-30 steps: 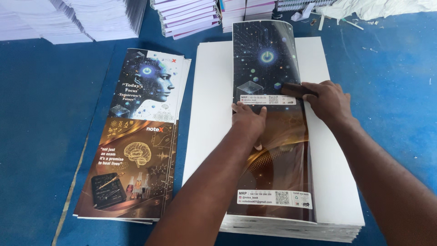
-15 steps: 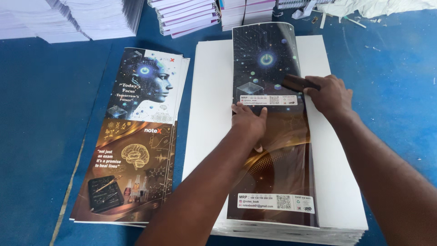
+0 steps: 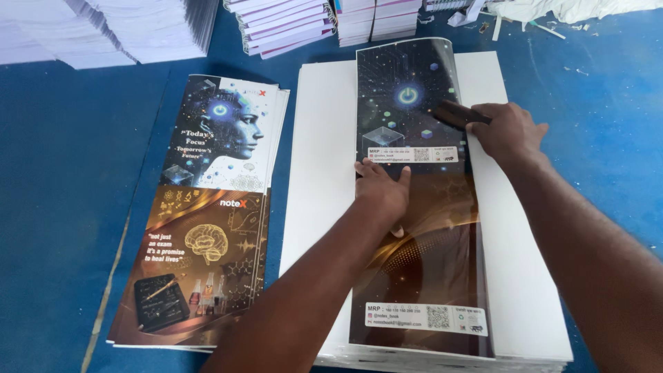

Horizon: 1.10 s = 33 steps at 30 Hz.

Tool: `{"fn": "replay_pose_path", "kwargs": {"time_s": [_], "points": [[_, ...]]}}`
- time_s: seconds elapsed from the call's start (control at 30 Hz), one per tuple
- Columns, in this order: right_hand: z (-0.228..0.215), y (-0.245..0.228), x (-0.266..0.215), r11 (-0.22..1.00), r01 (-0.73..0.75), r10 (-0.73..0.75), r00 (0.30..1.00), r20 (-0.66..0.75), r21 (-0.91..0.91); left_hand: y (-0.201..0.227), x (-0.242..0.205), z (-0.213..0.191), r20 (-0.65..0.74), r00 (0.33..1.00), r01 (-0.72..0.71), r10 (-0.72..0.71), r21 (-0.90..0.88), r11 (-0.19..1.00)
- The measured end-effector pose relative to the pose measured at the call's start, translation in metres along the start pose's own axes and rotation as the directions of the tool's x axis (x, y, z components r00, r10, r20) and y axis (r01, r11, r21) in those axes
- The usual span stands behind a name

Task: The person places a printed cover sheet over a stack of blank white pages, folds the cover over the pages, and uses a wooden block to press and crease the spine. The person repeats this process for multiple notebooks, stacking the finished units to the side.

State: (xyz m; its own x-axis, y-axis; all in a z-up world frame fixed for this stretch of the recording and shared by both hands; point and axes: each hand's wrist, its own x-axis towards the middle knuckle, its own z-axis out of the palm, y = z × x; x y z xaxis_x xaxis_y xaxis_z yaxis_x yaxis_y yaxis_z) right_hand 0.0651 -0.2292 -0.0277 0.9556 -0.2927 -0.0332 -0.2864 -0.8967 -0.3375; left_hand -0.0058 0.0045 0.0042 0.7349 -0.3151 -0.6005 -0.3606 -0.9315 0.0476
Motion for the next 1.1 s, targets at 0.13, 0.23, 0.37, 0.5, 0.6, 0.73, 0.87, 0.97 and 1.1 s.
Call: {"fn": "replay_pose_path", "kwargs": {"time_s": [0.13, 0.23, 0.37, 0.5, 0.6, 0.73, 0.87, 0.97, 1.1], "points": [[0.002, -0.001, 0.006, 1.0, 0.01, -0.01, 1.0, -0.011, 0.002, 0.0, -0.005, -0.002, 0.006, 1.0, -0.003, 0.003, 0.002, 1.0], [0.005, 0.0, 0.011, 1.0, 0.025, -0.025, 0.999, -0.04, 0.015, 0.0, -0.005, -0.002, -0.026, 1.0, 0.002, -0.002, 0.002, 1.0], [0.007, -0.001, 0.02, 1.0, 0.017, -0.016, 0.999, -0.042, 0.006, 0.0, -0.005, -0.004, 0.018, 1.0, -0.005, 0.004, 0.029, 1.0], [0.008, -0.003, 0.029, 1.0, -0.005, 0.005, 0.999, -0.044, -0.004, 0.0, -0.007, -0.004, 0.024, 1.0, -0.001, 0.0, 0.037, 0.999], [0.009, -0.005, 0.037, 0.999, -0.038, 0.037, 0.998, -0.049, -0.019, 0.001, -0.005, -0.004, 0.016, 1.0, 0.001, -0.002, 0.035, 0.999], [0.012, -0.007, 0.043, 1.0, -0.026, 0.027, 0.996, -0.083, 0.007, 0.0, -0.005, 0.0, -0.013, 1.0, 0.0, 0.001, 0.023, 1.0], [0.015, -0.005, 0.051, 0.999, -0.045, 0.045, 0.996, -0.071, 0.009, -0.001, -0.002, 0.002, -0.018, 1.0, -0.01, 0.01, 0.011, 1.0], [0.018, -0.003, 0.059, 1.0, -0.017, 0.019, 0.991, -0.134, 0.019, -0.001, -0.002, 0.001, -0.018, 1.0, -0.009, 0.01, 0.011, 1.0], [0.02, -0.001, 0.068, 0.999, -0.04, 0.042, 0.993, -0.112, 0.027, -0.001, -0.005, -0.001, -0.018, 1.0, -0.008, 0.008, 0.012, 1.0]]}}
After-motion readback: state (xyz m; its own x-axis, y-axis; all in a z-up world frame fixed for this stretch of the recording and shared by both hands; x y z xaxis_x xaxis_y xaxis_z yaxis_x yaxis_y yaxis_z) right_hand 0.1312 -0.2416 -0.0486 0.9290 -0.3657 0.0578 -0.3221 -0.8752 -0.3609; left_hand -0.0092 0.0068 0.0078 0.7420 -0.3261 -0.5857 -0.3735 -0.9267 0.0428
